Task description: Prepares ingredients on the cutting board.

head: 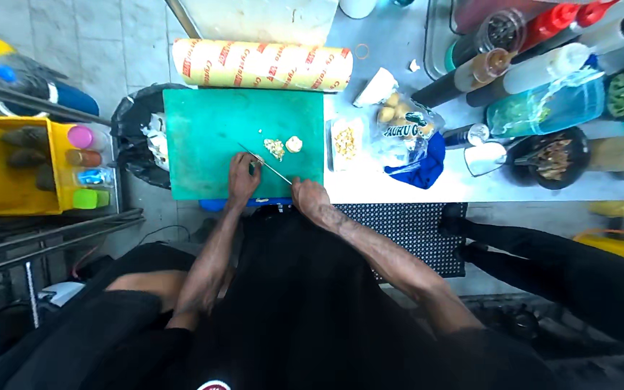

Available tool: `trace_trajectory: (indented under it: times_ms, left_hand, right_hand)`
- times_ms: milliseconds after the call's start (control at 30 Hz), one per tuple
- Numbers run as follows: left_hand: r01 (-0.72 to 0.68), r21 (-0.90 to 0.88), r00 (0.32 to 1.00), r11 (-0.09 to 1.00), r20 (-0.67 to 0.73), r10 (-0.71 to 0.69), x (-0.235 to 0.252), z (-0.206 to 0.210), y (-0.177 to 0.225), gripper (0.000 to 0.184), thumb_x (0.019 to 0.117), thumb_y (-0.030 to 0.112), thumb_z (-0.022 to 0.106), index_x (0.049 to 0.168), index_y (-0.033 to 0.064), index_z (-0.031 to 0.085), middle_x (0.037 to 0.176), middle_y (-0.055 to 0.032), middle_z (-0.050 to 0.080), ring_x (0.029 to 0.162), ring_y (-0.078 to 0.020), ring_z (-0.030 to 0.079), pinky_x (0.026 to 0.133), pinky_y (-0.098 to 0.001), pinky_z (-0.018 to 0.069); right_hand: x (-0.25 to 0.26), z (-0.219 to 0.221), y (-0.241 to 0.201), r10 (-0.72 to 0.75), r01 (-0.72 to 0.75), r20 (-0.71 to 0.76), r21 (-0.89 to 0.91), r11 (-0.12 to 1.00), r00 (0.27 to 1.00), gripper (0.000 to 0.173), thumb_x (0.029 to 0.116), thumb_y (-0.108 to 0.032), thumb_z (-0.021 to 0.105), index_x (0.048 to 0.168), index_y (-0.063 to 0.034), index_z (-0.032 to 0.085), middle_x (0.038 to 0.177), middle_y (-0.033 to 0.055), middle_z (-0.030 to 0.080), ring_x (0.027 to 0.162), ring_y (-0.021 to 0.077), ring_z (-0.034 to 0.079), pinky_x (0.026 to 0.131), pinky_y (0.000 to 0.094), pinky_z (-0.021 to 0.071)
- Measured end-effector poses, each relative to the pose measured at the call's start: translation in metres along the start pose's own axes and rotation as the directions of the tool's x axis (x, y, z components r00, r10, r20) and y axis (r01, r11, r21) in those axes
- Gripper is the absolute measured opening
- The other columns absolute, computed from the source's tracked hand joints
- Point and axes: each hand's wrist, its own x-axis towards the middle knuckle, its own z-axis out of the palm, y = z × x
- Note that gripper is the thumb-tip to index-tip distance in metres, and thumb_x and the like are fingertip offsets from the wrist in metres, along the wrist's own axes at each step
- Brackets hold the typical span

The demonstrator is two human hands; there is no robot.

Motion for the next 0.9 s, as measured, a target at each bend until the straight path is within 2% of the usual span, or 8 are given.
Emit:
trace_trajectory:
  times_ms: [100, 233, 367, 500, 567, 667, 833, 900]
  left_hand:
    - [-0.024, -0.026, 1.0, 0.999, -0.005, 0.024, 0.0, 0.001, -0.004, 0.022, 0.0981, 0.021, 0.064, 0.107, 0.0017, 0.069, 0.118, -0.0175, 0.066, 0.109, -0.0302, 0.065, 0.096, -0.0432, 0.0554]
    - [-0.048, -0.044, 0.999, 0.998, -0.025, 0.047, -0.003, 0.001, -0.007, 0.023, 0.0983, 0.023, 0.065, 0.107, 0.0024, 0.07, 0.119, -0.0168, 0.066, 0.109, -0.0289, 0.066, 0.097, -0.0421, 0.0549]
    - [-0.01, -0.107, 0.998, 0.994, -0.058, 0.004, -0.018, -0.01, -0.003, 0.024, 0.0983, 0.021, 0.067, 0.115, 0.0048, 0.067, 0.127, -0.0159, 0.062, 0.11, -0.0255, 0.066, 0.095, -0.04, 0.0569]
    - [0.007, -0.093, 0.997, 0.996, -0.072, -0.014, -0.021, -0.006, -0.012, 0.022, 0.0982, 0.019, 0.066, 0.113, 0.0037, 0.07, 0.119, -0.0169, 0.066, 0.104, -0.0264, 0.068, 0.091, -0.0409, 0.0584]
    - [-0.004, -0.057, 1.0, 0.998, -0.025, 0.002, -0.018, -0.003, -0.014, 0.024, 0.0997, 0.02, 0.063, 0.114, 0.0027, 0.071, 0.121, -0.0174, 0.066, 0.11, -0.0289, 0.067, 0.095, -0.0431, 0.0568]
    - [-0.065, -0.05, 0.998, 0.997, -0.01, 0.065, -0.011, -0.001, -0.016, 0.02, 0.1001, 0.016, 0.06, 0.108, 0.0029, 0.073, 0.119, -0.0162, 0.068, 0.113, -0.0282, 0.066, 0.1, -0.0421, 0.0547]
    - [-0.088, -0.076, 0.991, 0.993, 0.095, 0.095, -0.011, -0.025, -0.013, 0.017, 0.0963, 0.009, 0.065, 0.111, 0.0026, 0.068, 0.122, -0.0178, 0.065, 0.103, -0.0279, 0.068, 0.092, -0.0433, 0.0579]
    - [-0.14, -0.054, 0.981, 0.989, 0.126, 0.146, 0.0, -0.026, -0.025, 0.025, 0.0959, 0.008, 0.064, 0.12, 0.0024, 0.068, 0.128, -0.0179, 0.064, 0.115, -0.0302, 0.065, 0.099, -0.0437, 0.0551]
  right_hand:
    - [0.01, 0.006, -0.01, 0.013, -0.013, -0.011, 0.019, 1.0, 1.0, 0.022, 0.1036, -0.015, 0.051, 0.12, -0.0048, 0.059, 0.102, 0.0216, 0.069, 0.093, 0.042, 0.071, 0.069, 0.0562, 0.0588]
    - [0.051, 0.026, -0.025, -0.049, 0.055, -0.103, 0.056, 0.997, 0.994, 0.022, 0.1049, -0.019, 0.049, 0.119, -0.0063, 0.059, 0.101, 0.0197, 0.069, 0.093, 0.0397, 0.072, 0.07, 0.0545, 0.0591]
    - [0.024, -0.007, -0.04, -0.007, 0.008, -0.032, 0.047, 0.999, 0.999, 0.023, 0.1058, -0.018, 0.047, 0.119, -0.0051, 0.061, 0.103, 0.02, 0.07, 0.095, 0.0394, 0.071, 0.07, 0.0543, 0.0591]
    - [0.004, -0.014, -0.043, 0.038, -0.041, 0.044, 0.048, 0.998, 0.998, 0.021, 0.1015, -0.011, 0.053, 0.12, -0.0045, 0.061, 0.107, 0.0213, 0.069, 0.096, 0.0409, 0.071, 0.07, 0.0556, 0.0592]
    - [0.023, 0.01, -0.041, 0.01, -0.009, -0.015, 0.081, 0.997, 1.0, 0.023, 0.1025, -0.016, 0.052, 0.12, -0.0039, 0.06, 0.104, 0.0224, 0.069, 0.093, 0.0414, 0.071, 0.07, 0.0563, 0.059]
    - [0.053, 0.036, -0.041, -0.007, 0.019, -0.108, 0.111, 0.994, 0.994, 0.032, 0.1091, -0.03, 0.043, 0.121, -0.0062, 0.06, 0.099, 0.0211, 0.07, 0.092, 0.0404, 0.072, 0.07, 0.0559, 0.0593]
    - [0.047, 0.009, -0.037, -0.062, 0.07, -0.064, 0.128, 0.989, 0.996, 0.033, 0.1092, -0.033, 0.044, 0.12, -0.0078, 0.062, 0.104, 0.0203, 0.07, 0.098, 0.04, 0.071, 0.075, 0.0568, 0.0586]
    - [0.034, 0.0, -0.026, -0.061, 0.072, -0.069, 0.174, 0.982, 0.996, 0.037, 0.1092, -0.039, 0.043, 0.118, -0.01, 0.065, 0.102, 0.0187, 0.07, 0.097, 0.0385, 0.071, 0.075, 0.0565, 0.0586]
